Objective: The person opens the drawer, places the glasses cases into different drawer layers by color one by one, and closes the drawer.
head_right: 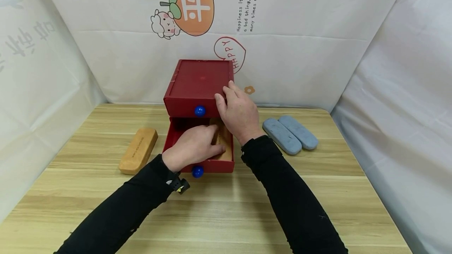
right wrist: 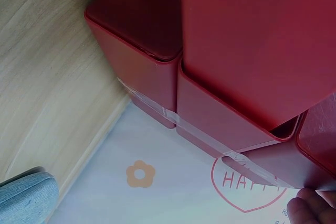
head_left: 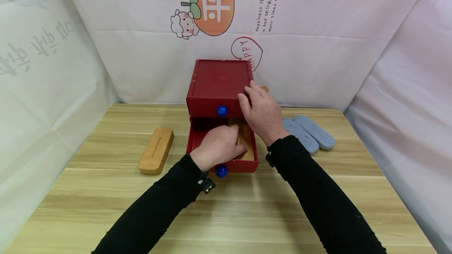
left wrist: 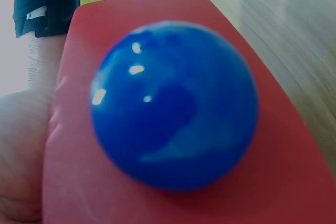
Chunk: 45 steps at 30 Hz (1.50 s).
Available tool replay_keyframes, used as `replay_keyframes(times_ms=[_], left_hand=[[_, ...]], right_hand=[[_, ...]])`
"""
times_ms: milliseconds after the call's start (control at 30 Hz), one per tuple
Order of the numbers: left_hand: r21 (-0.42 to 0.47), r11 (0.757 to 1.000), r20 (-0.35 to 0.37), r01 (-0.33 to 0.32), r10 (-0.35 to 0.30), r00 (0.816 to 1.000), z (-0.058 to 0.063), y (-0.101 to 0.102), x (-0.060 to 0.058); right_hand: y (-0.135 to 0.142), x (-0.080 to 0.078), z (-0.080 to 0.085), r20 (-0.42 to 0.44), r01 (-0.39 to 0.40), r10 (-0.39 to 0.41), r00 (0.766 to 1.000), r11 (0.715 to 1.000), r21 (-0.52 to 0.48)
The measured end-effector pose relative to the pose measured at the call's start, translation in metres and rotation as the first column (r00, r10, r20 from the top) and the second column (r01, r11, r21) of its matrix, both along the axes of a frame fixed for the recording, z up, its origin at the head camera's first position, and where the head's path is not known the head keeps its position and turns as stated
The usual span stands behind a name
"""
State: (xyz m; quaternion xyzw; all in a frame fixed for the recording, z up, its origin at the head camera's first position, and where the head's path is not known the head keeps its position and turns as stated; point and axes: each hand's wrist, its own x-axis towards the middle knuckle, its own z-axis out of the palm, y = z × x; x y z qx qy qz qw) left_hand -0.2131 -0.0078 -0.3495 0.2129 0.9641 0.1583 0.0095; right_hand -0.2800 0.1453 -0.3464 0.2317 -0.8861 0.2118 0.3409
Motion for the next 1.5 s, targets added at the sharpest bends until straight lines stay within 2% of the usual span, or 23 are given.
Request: replay_keyframes(times_ms=[367, 633, 933, 1167, 1333, 1500], left_hand=[[-0.011, 1.000, -0.083, 0.001, -0.002, 0.997, 0.003, -0.005, 0.007], [-0.037, 0.999, -0.158, 0.012, -0.018, 0.987, 0.008, -0.008, 0.016], [-0.016, 0.999, -0.255, 0.048, -0.051, 0.966, 0.019, -0.020, 0.032], [0.009, 0.999, -0.348, 0.051, -0.044, 0.937, 0.023, -0.035, 0.048], [0.013, 0.999, -0.357, 0.034, -0.027, 0.934, 0.026, -0.045, 0.056], [0.012, 1.000, -0.338, -0.013, 0.016, 0.941, 0.032, -0.057, 0.063]], right_hand=[[0.000, 0.000, 0.001, 0.005, 0.004, -0.004, 1.000, 1.000, 0.001], [0.000, 0.000, 0.001, 0.013, 0.007, -0.007, 1.000, 1.000, 0.006], [0.000, 0.000, 0.001, 0.003, 0.012, -0.012, 1.000, 1.000, 0.004], [0.000, 0.000, 0.000, 0.018, 0.018, -0.018, 1.000, 1.000, 0.002], [0.000, 0.000, 0.001, 0.029, 0.024, -0.025, 0.999, 1.000, 0.007], [-0.001, 0.001, 0.002, 0.055, 0.030, -0.031, 0.998, 0.999, 0.012]])
